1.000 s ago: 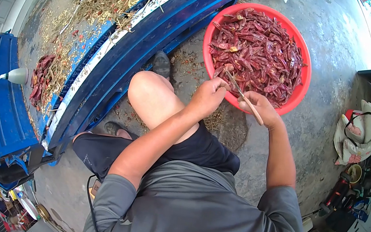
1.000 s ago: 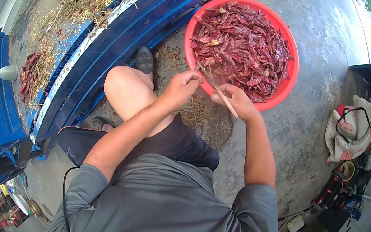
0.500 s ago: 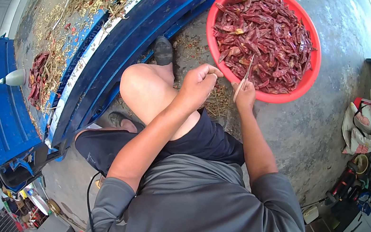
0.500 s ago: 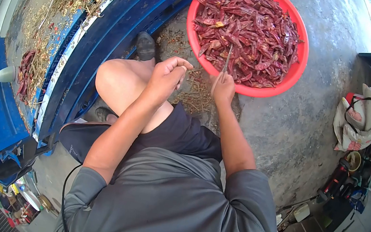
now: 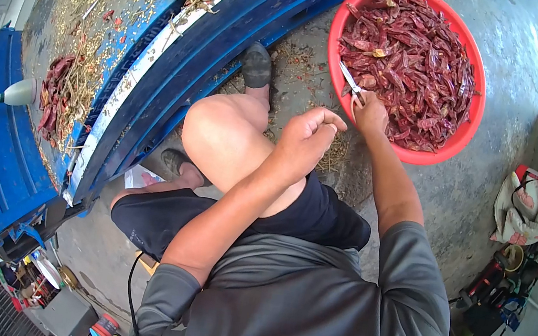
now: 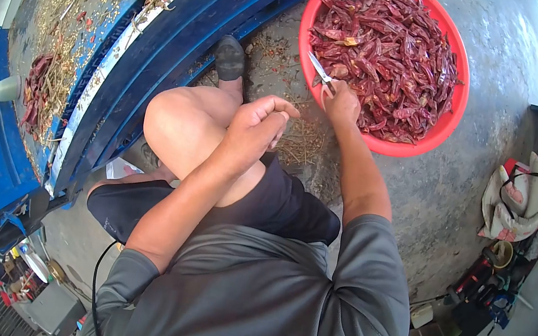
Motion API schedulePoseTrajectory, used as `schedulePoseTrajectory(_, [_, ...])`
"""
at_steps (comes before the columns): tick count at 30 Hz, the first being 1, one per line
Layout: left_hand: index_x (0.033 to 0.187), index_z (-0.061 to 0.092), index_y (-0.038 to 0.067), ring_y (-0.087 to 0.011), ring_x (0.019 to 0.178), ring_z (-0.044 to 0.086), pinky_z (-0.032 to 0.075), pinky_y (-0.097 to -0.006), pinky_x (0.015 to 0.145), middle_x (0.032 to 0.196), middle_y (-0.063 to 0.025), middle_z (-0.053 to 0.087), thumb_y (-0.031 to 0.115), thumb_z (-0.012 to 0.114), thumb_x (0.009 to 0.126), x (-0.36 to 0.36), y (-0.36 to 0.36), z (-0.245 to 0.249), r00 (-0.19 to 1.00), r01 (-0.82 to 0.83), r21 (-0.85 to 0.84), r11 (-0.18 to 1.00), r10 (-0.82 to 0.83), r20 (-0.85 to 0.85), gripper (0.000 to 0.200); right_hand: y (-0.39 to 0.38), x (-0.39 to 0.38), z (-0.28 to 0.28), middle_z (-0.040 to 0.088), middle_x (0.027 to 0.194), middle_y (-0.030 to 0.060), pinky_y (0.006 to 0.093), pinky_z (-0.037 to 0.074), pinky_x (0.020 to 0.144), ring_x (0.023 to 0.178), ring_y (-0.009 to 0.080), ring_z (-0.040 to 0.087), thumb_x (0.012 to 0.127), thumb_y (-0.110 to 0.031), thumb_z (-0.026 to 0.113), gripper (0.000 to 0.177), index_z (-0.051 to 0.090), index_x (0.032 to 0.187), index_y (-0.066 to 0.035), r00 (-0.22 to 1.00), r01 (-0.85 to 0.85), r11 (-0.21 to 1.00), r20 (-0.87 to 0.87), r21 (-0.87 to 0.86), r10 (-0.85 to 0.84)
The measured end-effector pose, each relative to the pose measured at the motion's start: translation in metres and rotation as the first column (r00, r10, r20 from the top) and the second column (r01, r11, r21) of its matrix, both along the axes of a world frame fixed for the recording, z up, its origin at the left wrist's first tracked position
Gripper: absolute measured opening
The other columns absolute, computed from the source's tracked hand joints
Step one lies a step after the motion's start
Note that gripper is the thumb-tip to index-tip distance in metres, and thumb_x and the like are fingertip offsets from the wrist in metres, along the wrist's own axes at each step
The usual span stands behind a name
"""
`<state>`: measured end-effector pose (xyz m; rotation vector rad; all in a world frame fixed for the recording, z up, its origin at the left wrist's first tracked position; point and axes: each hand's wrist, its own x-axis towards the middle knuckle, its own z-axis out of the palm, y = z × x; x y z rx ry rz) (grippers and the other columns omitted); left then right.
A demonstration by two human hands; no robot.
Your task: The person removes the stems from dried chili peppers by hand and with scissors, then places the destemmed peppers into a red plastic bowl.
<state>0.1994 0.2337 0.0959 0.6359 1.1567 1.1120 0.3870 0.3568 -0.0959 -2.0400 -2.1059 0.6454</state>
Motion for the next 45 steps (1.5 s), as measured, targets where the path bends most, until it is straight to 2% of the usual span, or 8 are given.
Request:
schedulePoseTrajectory(6, [0.107,0.06,-0.003,-0.0029,0.058,0.042,0.033,-0.0206,0.051,0.067,0.005,0.047,0.007,0.048,0.097,-0.004,-0.001,0.001,0.998,0.068,-0.001,0.998,-0.068,-0.019,0.019,0.005,0.004,-0.004,0.07,0.092,0.0215,0.0507,0.052,0.08,0.09,0.0412,0.067,0.089,-0.041,0.064,0.032,0.065,0.104,-0.012,0.999,-0.032,0.999,-0.012,0.018,0.033])
schedulePoseTrajectory(12, [0.106,0.061,-0.001,-0.0032,0.057,0.042,0.033,-0.0198,0.051,0.067,0.0052,0.047,0.01,0.048,0.098,-0.009,-0.002,0.011,0.999,0.048,-0.052,0.998,-0.049,-0.024,0.018,-0.012,0.031,0.008,0.066,0.074,0.012,0.0399,0.053,0.063,0.069,0.0285,0.066,0.092,-0.028,0.063,0.023,0.06,0.088,-0.006,0.919,0.303,0.953,-0.268,0.019,-0.287])
schedulePoseTrajectory(13, [0.106,0.061,-0.001,-0.0032,0.057,0.042,0.033,-0.0198,0.051,0.067,0.0052,0.047,0.01,0.048,0.098,-0.006,-0.002,0.01,0.998,0.051,-0.056,0.997,-0.052,-0.02,0.018,-0.016,0.042,0.012,0.061,0.07,0.0054,0.0287,0.048,0.054,0.059,0.0176,0.061,0.09,-0.017,0.066,0.018,0.054,0.083,-0.006,0.673,0.28,0.934,-0.649,-0.222,-0.356])
schedulePoseTrajectory(14, [0.106,0.061,0.0,-0.0034,0.056,0.042,0.033,-0.0198,0.051,0.066,0.0053,0.047,0.01,0.048,0.098,-0.004,-0.002,0.009,0.999,0.049,-0.047,0.998,-0.05,-0.007,0.018,-0.023,0.05,0.014,0.061,0.07,0.0054,0.0287,0.048,0.054,0.059,0.0176,0.061,0.09,-0.017,0.066,0.018,0.054,0.083,-0.006,0.673,0.283,0.932,-0.647,-0.224,-0.36])
schedulePoseTrajectory(16, [0.105,0.061,0.0,-0.0035,0.056,0.042,0.033,-0.0197,0.051,0.066,0.0054,0.047,0.011,0.049,0.098,0.001,-0.002,0.006,0.999,0.053,-0.038,0.998,-0.053,0.003,0.018,-0.051,0.023,0.108,0.061,0.076,0.0028,0.0209,0.043,0.048,0.056,0.0105,0.058,0.084,-0.007,0.069,0.017,0.052,0.089,-0.007,0.173,0.206,0.869,-0.858,-0.449,-0.484])
schedulePoseTrajectory(25, [0.102,0.062,0.002,-0.0029,0.055,0.045,0.035,-0.0189,0.05,0.075,0.0019,0.058,0.009,0.049,0.097,0.008,0.003,0.0,0.997,0.006,0.032,0.999,-0.003,-0.08,0.016,-0.106,-0.031,0.178,0.061,0.088,0.0056,0.0197,0.04,0.045,0.064,0.0094,0.059,0.08,-0.003,0.071,0.029,0.052,0.103,-0.005,0.03,0.025,0.884,-0.884,-0.466,-0.467])
schedulePoseTrajectory(34, [0.102,0.063,0.003,-0.003,0.057,0.047,0.036,-0.019,0.051,0.078,0.0015,0.06,0.008,0.05,0.096,0.006,0.0,-0.005,0.995,-0.038,0.023,0.999,0.04,-0.089,0.016,-0.093,-0.02,0.188,0.061,0.089,0.0038,0.0206,0.047,0.056,0.069,0.0098,0.059,0.077,-0.003,0.076,0.037,0.055,0.107,-0.004,0.127,-0.235,0.806,-0.839,-0.544,-0.529])
schedulePoseTrajectory(45, [0.104,0.063,0.002,-0.0039,0.054,0.042,0.032,-0.0212,0.049,0.066,0.0035,0.051,0.009,0.049,0.097,0.008,0.001,-0.005,0.996,0.047,0.011,0.999,-0.046,-0.076,0.017,-0.079,-0.018,0.216,0.064,0.091,0.0072,0.0293,0.055,0.077,0.087,0.0158,0.066,0.078,0.002,0.074,0.033,0.053,0.102,-0.003,0.203,0.015,0.975,-0.954,-0.221,-0.219])
